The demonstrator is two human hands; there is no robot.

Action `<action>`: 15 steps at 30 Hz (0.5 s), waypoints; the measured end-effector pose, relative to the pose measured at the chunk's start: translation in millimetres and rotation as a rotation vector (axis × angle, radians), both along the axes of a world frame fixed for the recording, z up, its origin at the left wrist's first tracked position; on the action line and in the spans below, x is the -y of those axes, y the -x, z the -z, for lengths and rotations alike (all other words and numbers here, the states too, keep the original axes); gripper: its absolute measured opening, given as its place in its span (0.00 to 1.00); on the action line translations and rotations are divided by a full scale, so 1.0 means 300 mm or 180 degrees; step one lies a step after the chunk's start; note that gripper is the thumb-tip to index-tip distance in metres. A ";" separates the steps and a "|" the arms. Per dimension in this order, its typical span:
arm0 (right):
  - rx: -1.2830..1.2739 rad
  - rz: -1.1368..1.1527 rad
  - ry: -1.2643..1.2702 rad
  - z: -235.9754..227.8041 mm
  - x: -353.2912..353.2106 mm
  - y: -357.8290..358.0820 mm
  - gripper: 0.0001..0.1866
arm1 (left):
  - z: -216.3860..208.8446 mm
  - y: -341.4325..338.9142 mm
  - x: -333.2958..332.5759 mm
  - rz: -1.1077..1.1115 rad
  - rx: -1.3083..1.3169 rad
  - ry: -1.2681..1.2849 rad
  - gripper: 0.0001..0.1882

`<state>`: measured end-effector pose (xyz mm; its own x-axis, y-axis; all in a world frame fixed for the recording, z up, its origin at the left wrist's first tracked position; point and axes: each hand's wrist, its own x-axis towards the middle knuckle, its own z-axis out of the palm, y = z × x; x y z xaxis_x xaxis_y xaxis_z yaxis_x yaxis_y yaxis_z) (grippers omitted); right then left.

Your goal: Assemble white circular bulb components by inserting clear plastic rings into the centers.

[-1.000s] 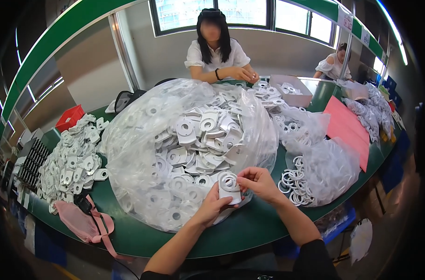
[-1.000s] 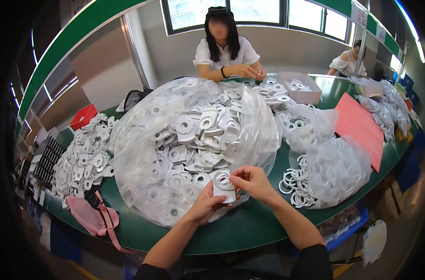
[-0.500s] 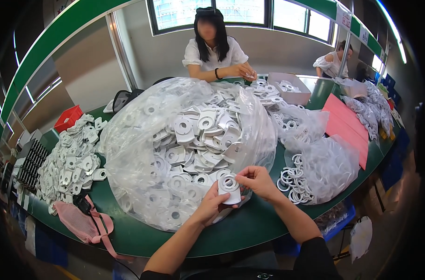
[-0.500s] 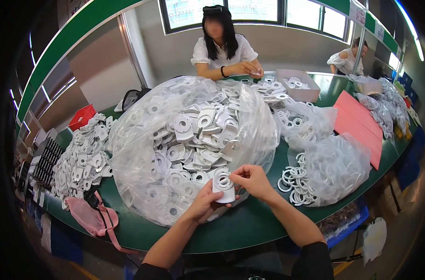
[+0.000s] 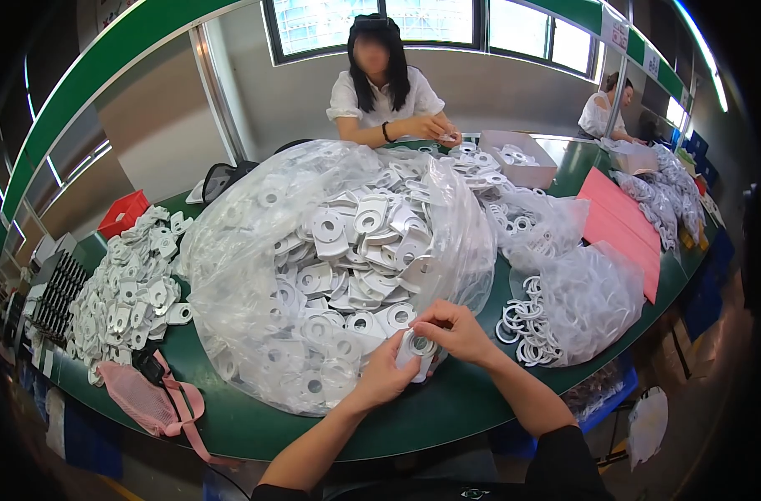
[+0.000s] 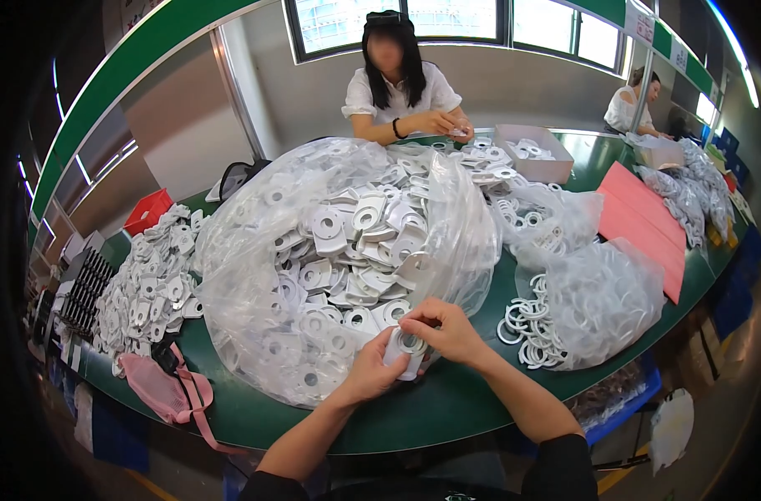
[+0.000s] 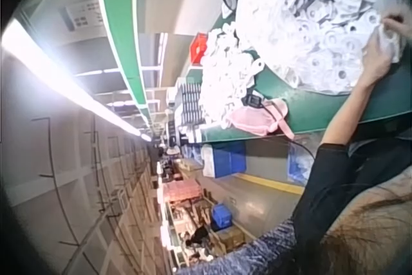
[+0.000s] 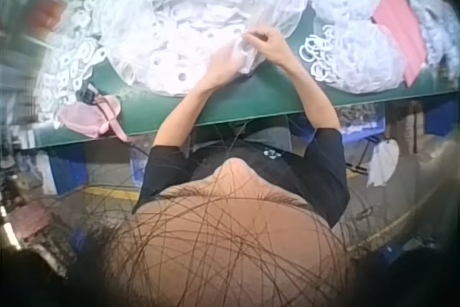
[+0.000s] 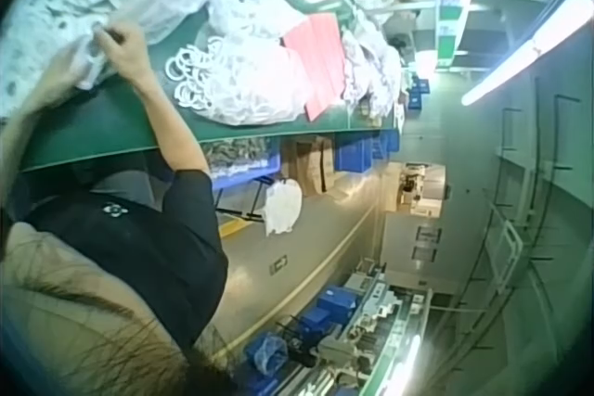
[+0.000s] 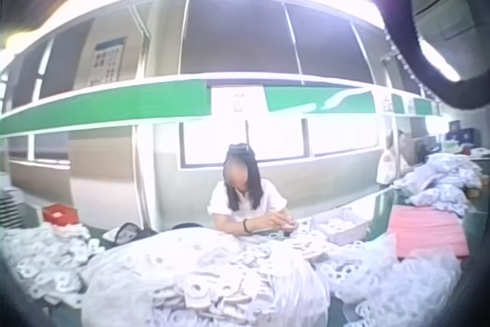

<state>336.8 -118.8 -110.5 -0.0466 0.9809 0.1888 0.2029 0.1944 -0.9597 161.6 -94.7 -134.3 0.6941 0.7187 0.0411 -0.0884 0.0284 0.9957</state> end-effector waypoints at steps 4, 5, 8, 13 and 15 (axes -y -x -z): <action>-0.0122 -0.0306 0.0214 -0.034 0.011 -0.033 0.06 | -0.051 0.006 0.010 -0.0366 -0.0380 -0.1193 0.15; -0.0124 -0.0296 0.0214 -0.030 0.010 -0.036 0.06 | -0.070 0.006 0.013 -0.0419 -0.0640 -0.1158 0.14; -0.0043 -0.0329 0.0214 -0.019 0.007 -0.038 0.05 | -0.029 0.002 -0.009 -0.0667 -0.0449 -0.1364 0.11; 0.1011 -0.0289 -0.0365 -0.020 0.014 -0.003 0.07 | -0.030 0.019 -0.011 -0.0792 -0.0848 -0.1656 0.11; 0.0861 -0.0228 -0.0248 -0.023 0.015 0.004 0.07 | -0.031 0.020 -0.013 -0.0796 -0.0872 -0.1700 0.10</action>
<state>335.7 -123.4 -103.7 -0.1742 0.9563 0.2348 0.4325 0.2885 -0.8542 155.5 -90.7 -125.0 0.5444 0.7897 0.2828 0.2310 -0.4653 0.8545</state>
